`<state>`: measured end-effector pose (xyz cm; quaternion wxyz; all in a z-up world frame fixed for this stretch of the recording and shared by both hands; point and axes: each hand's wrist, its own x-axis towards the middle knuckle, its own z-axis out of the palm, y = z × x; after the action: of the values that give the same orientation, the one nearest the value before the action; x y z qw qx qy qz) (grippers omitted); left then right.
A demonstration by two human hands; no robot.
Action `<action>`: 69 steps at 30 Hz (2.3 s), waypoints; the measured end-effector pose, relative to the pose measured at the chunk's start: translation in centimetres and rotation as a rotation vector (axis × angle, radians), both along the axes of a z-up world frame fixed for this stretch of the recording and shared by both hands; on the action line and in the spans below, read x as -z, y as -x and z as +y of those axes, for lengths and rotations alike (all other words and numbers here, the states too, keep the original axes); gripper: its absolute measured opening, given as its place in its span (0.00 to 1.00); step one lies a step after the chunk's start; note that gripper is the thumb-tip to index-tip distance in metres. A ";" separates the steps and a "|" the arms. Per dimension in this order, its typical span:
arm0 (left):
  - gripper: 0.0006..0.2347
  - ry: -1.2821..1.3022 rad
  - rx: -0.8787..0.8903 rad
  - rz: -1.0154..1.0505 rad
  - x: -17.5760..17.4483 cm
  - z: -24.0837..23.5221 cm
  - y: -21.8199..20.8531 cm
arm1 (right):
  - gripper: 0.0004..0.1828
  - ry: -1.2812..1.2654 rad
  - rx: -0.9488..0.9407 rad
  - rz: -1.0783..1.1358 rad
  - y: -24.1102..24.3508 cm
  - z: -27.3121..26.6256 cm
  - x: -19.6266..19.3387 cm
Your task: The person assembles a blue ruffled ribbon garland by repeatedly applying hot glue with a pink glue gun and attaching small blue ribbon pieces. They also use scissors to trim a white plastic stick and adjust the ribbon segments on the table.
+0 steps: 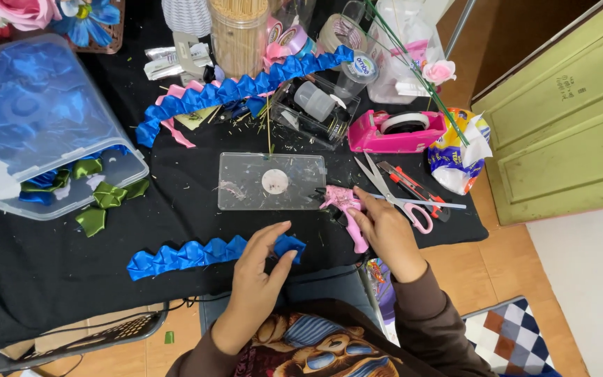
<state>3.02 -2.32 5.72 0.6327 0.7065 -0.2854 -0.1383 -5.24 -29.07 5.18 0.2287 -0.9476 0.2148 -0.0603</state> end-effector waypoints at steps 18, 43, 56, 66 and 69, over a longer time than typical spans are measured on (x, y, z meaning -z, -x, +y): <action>0.28 -0.078 0.100 -0.099 0.2 0.3 -0.2 | 0.22 -0.980 -0.159 -0.199 -0.5 6.7 -3.0; 0.25 0.184 0.383 0.656 3.2 0.9 3.6 | 0.05 -1.144 -0.518 -0.114 3.7 4.4 -1.2; 0.11 -0.498 -0.150 -1.053 5.0 3.6 1.9 | 0.08 -0.467 -0.479 0.043 -2.9 5.5 -2.9; 0.12 -0.536 -0.181 -1.043 5.4 3.2 1.8 | 0.13 -0.553 -0.332 0.158 -3.6 7.1 -2.6; 0.11 -0.593 -0.187 -1.079 4.8 3.2 1.8 | 0.13 -0.535 -0.294 0.201 -3.8 7.4 -2.6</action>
<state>1.26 0.85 0.92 0.1859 0.8444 -0.4514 0.2207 -1.46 -21.64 7.75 0.4535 -0.8759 0.1055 0.1261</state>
